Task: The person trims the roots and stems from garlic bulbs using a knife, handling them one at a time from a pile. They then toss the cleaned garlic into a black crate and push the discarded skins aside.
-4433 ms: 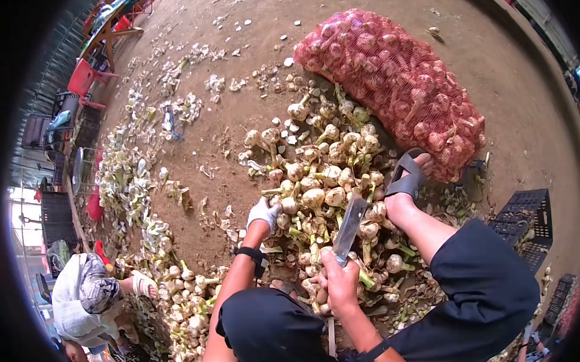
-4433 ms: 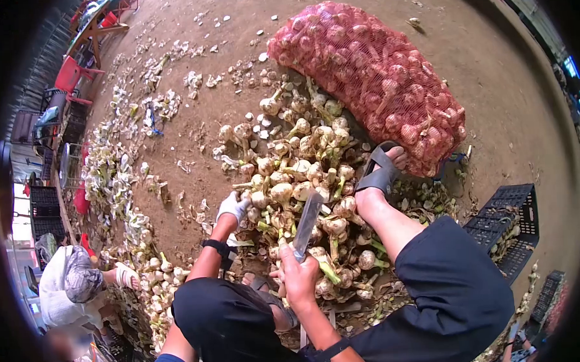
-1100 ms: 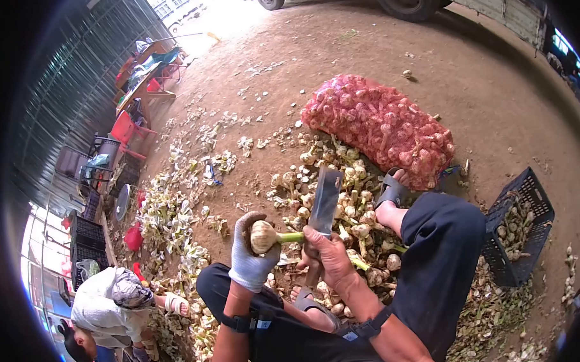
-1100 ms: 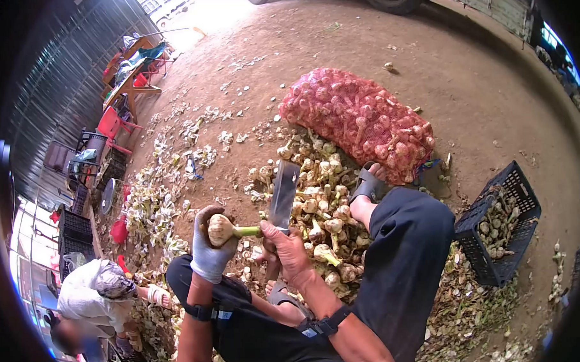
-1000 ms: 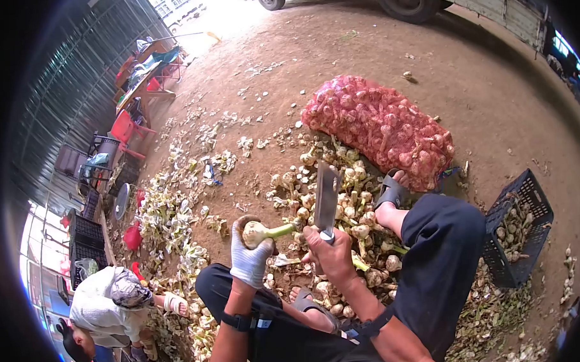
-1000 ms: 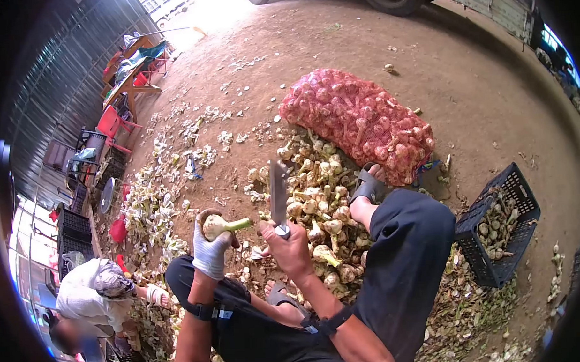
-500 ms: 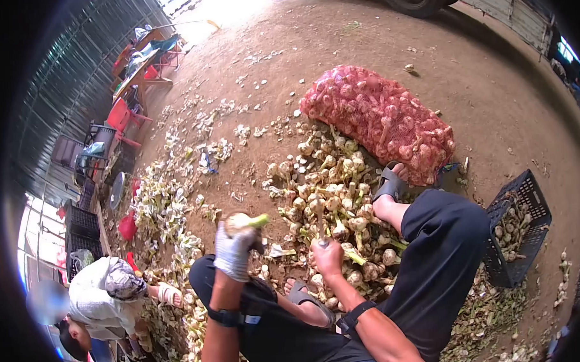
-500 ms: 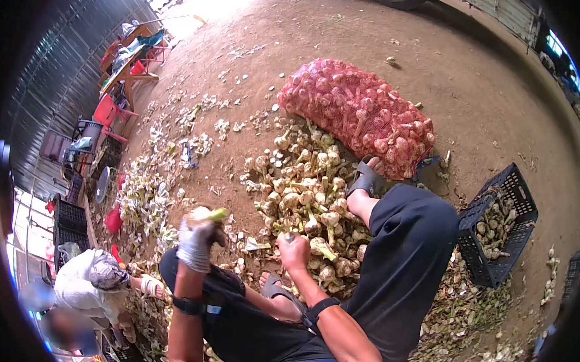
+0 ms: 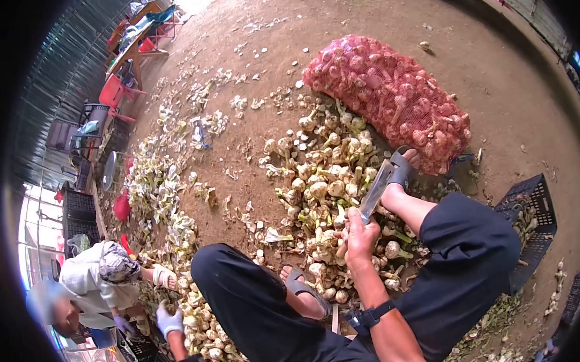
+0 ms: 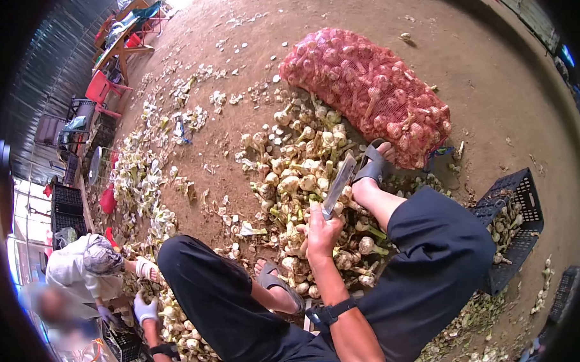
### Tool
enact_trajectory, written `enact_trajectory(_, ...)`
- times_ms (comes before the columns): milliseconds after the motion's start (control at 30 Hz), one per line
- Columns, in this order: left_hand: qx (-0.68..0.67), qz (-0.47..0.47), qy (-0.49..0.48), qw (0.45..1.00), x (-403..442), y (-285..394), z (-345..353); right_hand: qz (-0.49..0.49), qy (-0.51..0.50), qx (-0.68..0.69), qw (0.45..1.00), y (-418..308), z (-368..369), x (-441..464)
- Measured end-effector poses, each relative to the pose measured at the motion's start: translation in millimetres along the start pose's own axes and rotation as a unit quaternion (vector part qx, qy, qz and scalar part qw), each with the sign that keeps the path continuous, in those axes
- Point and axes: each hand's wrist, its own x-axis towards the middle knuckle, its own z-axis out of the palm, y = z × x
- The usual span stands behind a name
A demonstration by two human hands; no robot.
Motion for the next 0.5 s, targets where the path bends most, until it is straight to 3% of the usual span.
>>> enact_trajectory(67, -0.201, 0.071, -0.042, 0.976, 18.0, 23.9, 73.7, 0.008, -0.002, 0.0, 1.0, 0.4, 1.8, -1.4)
enact_trajectory(100, -0.231, 0.109, -0.096, 0.962, 19.9, 69.7, 88.2, 0.024, -0.002, 0.005, 1.0, 1.1, 3.1, -0.8)
enact_trajectory(233, -0.143, 0.398, -0.276, 0.863, 36.8, 270.1, 150.4, 0.055, 0.01, 0.001, 0.998, 0.1, 10.3, -0.2)
enact_trajectory(267, -0.118, 0.425, -0.235, 0.866, 32.6, 295.5, 185.5, 0.062, 0.013, -0.014, 0.998, 0.4, 11.1, 0.1)
enact_trajectory(433, -0.094, 0.524, -0.267, 0.803, 36.7, 380.8, 273.2, 0.072, 0.015, -0.028, 0.997, 10.5, 13.1, 0.2)
enact_trajectory(500, -0.052, 0.484, -0.298, 0.821, 33.4, 391.3, 290.1, 0.083, 0.012, -0.029, 0.996, 11.8, 14.9, -0.2)
